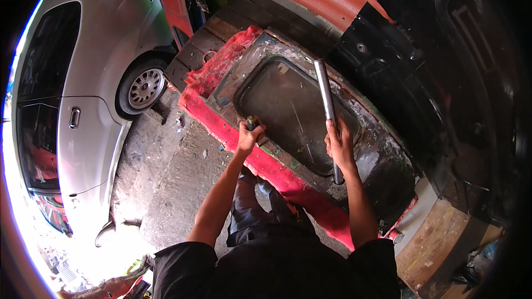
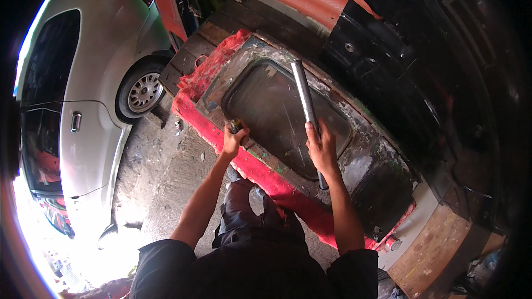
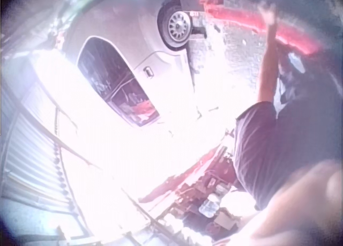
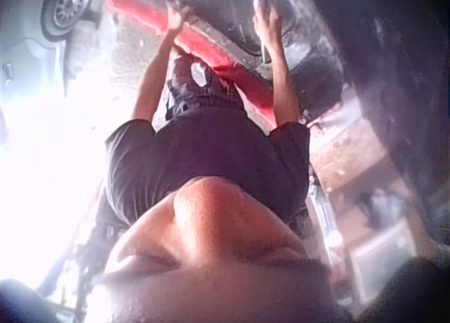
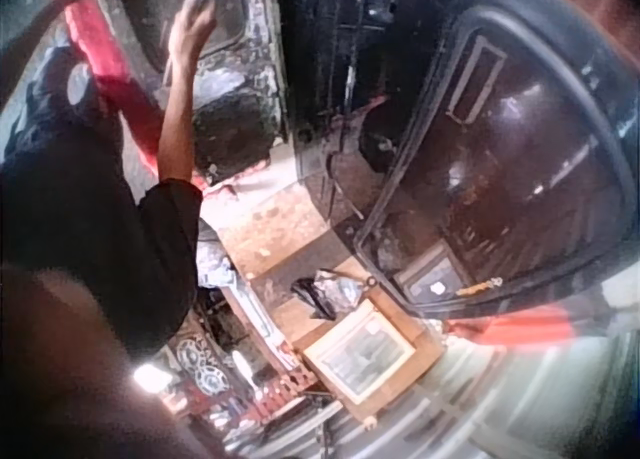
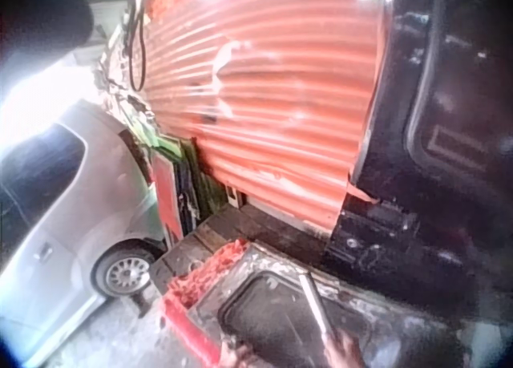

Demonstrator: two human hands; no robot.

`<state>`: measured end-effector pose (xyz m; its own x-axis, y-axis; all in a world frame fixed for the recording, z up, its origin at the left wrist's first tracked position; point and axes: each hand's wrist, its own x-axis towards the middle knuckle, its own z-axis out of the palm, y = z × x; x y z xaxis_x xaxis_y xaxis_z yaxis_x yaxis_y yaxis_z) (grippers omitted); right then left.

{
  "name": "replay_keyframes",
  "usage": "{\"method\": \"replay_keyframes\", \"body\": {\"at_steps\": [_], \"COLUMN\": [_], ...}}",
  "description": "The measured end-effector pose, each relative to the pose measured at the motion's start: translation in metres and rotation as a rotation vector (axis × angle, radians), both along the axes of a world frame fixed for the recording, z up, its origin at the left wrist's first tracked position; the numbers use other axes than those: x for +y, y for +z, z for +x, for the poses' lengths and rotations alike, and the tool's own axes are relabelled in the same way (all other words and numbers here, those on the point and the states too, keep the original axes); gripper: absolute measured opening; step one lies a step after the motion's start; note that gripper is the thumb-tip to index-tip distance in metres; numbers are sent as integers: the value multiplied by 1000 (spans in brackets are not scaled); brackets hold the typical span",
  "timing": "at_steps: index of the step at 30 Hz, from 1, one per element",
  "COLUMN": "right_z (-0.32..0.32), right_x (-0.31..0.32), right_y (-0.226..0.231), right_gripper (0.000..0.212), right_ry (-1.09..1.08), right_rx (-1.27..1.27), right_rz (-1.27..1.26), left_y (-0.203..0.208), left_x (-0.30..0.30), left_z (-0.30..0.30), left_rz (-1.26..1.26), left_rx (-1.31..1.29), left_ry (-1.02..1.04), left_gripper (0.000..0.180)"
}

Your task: The person uses a hammer and a chisel to scrape paint and residue off a red car door panel resting on a workbench. The person repeatedly strikes the chisel to remove material from the surface.

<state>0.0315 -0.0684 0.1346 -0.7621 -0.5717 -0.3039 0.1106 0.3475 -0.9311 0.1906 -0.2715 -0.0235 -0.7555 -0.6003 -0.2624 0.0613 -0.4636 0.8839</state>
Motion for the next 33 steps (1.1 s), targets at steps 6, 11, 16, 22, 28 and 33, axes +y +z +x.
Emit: {"method": "replay_keyframes", "body": {"at_steps": [6,11,16,22,28,33], "right_z": [29,65,89,116,150,192], "right_x": [17,40,40,25,14,-5], "right_y": [-22,-69,-76,-69,-80,-83], "right_gripper": [24,26,27,29,27,28], "right_ry": [9,69,23,-105,-155,-334], "right_rx": [-85,-21,-154,-268,-245,-308], "right_rz": [0,46,21,19,-5,-33], "left_y": [19,29,42,45,30,18], "left_x": [-4,-15,-32,-48,-58,-70], "left_z": [19,49,71,79,66,56], "left_rz": [98,235,97,38,-54,-36], "left_rx": [189,322,240,274,232,272], "left_ry": [149,319,387,242,-4,-207], "left_gripper": [10,24,17,15,12,15]}}
